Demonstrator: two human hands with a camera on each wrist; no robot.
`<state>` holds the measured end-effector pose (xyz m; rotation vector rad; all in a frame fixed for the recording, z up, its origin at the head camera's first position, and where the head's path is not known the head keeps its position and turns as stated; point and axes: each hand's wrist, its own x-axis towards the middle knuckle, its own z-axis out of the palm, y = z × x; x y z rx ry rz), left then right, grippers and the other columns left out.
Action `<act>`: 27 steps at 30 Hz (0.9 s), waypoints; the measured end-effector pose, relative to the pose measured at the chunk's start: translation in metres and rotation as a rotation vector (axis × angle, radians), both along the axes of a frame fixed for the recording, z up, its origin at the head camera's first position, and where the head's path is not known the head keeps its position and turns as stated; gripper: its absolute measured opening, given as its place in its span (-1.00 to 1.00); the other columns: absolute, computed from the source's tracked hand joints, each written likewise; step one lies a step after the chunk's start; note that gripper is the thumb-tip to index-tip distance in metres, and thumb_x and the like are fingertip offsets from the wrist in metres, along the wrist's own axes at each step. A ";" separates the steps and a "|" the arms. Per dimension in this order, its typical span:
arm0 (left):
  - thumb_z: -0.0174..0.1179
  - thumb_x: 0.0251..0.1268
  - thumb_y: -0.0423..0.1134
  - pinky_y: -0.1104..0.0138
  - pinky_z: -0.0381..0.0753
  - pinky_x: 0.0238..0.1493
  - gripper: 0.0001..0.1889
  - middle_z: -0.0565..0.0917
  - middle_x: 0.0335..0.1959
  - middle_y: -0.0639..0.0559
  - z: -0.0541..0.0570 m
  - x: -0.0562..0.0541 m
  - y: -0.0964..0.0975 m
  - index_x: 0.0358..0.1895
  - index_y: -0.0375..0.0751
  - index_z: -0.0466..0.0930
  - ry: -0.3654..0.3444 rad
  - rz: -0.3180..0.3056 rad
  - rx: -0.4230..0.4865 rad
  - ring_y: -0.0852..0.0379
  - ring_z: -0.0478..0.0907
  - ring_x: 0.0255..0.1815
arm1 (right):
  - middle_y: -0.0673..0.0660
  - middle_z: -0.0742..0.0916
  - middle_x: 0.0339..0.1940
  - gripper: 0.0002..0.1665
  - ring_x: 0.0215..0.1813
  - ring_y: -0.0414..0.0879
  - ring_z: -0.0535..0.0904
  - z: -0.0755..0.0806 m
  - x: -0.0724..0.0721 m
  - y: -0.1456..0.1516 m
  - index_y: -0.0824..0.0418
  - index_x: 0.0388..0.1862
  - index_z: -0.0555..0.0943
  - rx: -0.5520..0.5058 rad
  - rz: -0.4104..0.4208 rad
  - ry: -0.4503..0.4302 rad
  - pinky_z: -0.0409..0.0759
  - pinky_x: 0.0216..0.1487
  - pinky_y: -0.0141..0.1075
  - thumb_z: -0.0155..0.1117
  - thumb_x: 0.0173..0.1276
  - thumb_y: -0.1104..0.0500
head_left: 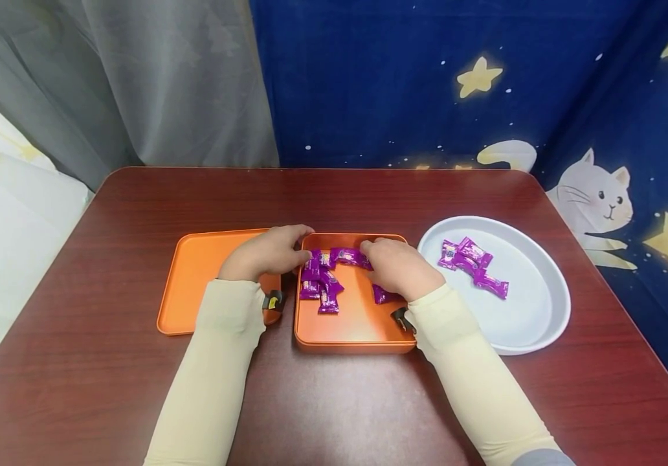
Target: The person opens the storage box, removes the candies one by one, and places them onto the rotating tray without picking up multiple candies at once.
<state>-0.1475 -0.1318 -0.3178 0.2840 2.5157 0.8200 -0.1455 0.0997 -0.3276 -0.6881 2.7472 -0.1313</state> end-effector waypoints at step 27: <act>0.09 0.48 -0.20 0.05 0.51 0.19 -0.45 0.49 0.19 -0.17 -0.002 0.000 0.001 0.48 -0.17 0.26 0.021 -0.010 -0.011 -0.09 0.45 0.05 | 0.16 0.68 -0.10 -0.46 -0.06 0.05 0.58 -0.002 -0.001 -0.001 0.21 0.19 0.58 0.018 -0.065 -0.044 0.56 0.18 -0.04 0.45 0.22 0.21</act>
